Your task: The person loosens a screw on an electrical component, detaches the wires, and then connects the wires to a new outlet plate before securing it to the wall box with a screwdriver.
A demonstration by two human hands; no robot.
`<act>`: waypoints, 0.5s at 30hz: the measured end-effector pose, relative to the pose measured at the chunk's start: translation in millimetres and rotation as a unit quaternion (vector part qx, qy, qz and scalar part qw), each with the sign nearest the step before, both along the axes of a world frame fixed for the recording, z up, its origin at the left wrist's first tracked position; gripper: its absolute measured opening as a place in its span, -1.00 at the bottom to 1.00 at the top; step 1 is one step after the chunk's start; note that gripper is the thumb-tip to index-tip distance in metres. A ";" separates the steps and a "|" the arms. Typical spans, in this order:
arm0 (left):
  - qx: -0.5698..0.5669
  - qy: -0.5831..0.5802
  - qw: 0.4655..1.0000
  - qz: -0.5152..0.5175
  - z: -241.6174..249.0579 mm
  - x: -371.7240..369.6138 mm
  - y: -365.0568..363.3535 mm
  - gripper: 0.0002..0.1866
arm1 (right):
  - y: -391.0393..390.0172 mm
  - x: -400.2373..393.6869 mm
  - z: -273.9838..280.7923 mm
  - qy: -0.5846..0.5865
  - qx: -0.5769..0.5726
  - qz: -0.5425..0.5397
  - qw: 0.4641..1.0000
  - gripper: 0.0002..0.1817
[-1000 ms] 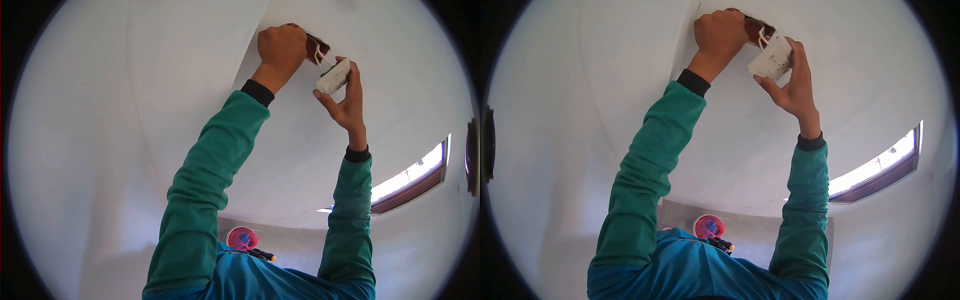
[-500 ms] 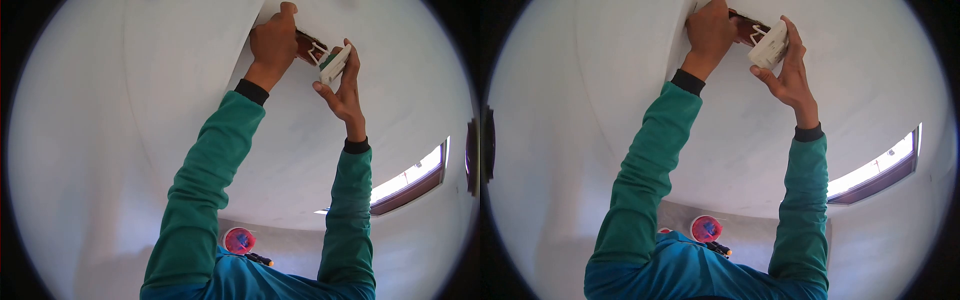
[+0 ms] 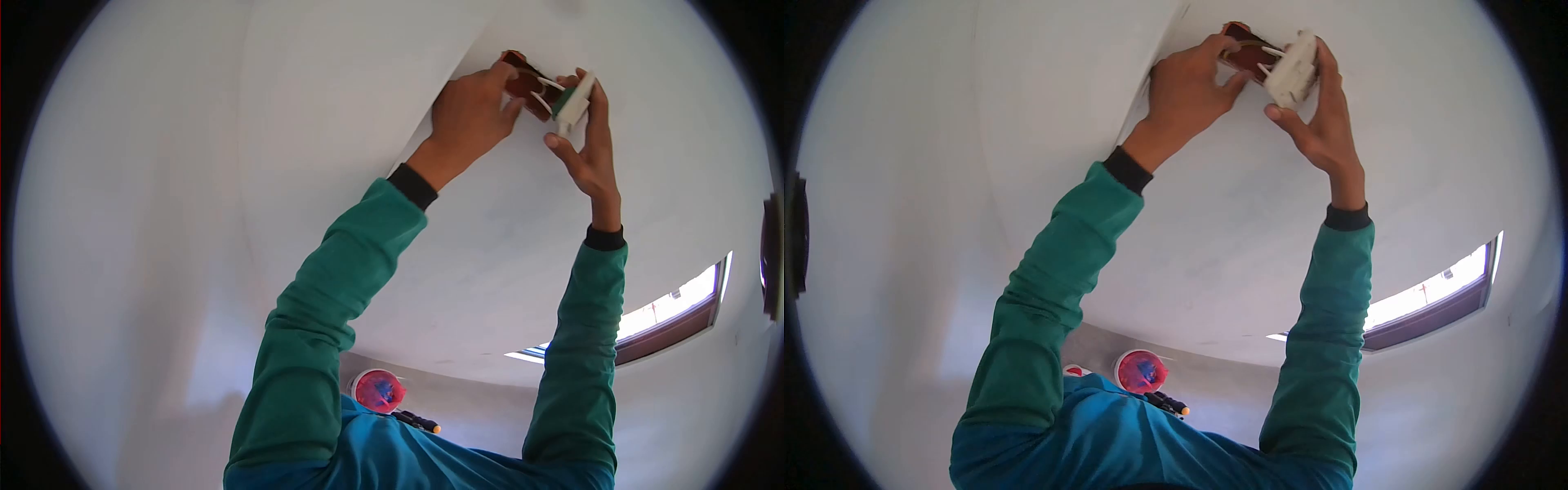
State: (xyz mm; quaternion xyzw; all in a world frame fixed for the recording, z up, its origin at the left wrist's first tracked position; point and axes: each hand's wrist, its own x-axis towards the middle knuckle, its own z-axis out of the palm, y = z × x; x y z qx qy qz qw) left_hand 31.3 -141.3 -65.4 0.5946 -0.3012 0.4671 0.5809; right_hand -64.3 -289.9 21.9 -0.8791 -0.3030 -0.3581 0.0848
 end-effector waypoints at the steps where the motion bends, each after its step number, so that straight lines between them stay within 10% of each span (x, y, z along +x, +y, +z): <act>1: -0.029 -0.035 0.998 0.031 -4.0 3.6 -7.0 -0.63 | -2.6 0.9 -5.0 0.003 -0.005 0.003 1.000 0.00; 8: 0.102 0.027 0.963 0.249 -12.7 8.7 -23.5 -0.89 | -17.9 -7.4 -24.6 -0.008 -0.055 0.000 0.998 0.01; 15: 0.028 -0.053 0.967 0.247 -16.8 16.3 -11.7 -0.90 | -12.7 -24.5 -32.5 -0.031 -0.069 -0.004 0.997 -0.02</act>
